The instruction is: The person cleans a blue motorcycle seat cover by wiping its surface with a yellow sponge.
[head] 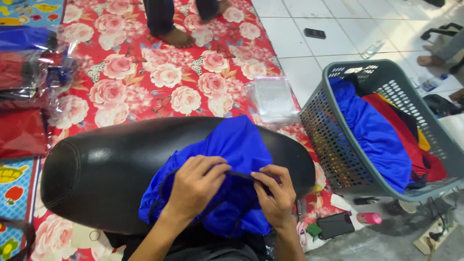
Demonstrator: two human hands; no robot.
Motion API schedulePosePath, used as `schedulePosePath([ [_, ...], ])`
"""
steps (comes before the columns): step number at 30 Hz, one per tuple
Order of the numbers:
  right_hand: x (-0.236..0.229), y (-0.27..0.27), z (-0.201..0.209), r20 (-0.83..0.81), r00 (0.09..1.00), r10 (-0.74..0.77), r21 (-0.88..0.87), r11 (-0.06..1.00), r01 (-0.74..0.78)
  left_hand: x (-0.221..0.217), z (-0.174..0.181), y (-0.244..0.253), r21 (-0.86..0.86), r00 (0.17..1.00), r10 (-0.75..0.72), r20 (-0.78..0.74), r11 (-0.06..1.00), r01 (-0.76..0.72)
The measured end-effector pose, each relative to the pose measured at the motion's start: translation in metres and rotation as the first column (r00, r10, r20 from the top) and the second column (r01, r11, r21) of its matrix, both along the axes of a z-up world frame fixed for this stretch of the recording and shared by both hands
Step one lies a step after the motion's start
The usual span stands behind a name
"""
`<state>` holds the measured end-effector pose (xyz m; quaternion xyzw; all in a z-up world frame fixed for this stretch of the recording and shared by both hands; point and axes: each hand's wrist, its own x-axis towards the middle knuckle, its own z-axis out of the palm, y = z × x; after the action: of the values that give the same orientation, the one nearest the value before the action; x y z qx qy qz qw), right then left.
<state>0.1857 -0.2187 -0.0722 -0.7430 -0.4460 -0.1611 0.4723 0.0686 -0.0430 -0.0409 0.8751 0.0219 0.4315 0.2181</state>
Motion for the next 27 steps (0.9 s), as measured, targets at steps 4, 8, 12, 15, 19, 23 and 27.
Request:
schedulePosePath([
  [4,0.01,-0.005,0.003,0.092,0.996,-0.011,0.064,0.998,0.005,-0.016,0.007,0.007,-0.104,0.993,0.093,0.071,0.991,-0.085],
  [8,0.02,-0.02,0.012,0.096,0.995,-0.012,0.113,0.994,0.002,-0.038,0.02,0.01,-0.253,0.965,0.261,0.025,0.936,-0.247],
  [12,0.033,-0.027,0.032,0.102,0.995,-0.002,0.1,0.995,-0.008,-0.061,0.045,0.01,-0.214,0.932,0.357,0.068,0.917,-0.336],
  [15,0.032,-0.015,0.06,0.121,0.992,-0.031,0.074,0.997,0.022,-0.087,0.041,0.023,-0.11,0.907,0.421,0.007,0.902,-0.418],
  [19,0.04,-0.01,0.065,0.103,0.994,-0.042,0.081,0.996,0.034,-0.097,0.035,0.037,-0.12,0.896,0.444,-0.03,0.888,-0.444],
  [23,0.053,-0.009,0.049,0.231,0.958,-0.17,0.157,0.978,0.136,-0.08,0.037,0.044,-0.141,0.929,0.365,-0.056,0.919,-0.369],
  [27,0.07,-0.003,0.016,0.285,0.932,-0.222,0.153,0.971,0.184,-0.061,0.029,0.05,-0.168,0.981,0.171,-0.089,0.969,-0.184],
])
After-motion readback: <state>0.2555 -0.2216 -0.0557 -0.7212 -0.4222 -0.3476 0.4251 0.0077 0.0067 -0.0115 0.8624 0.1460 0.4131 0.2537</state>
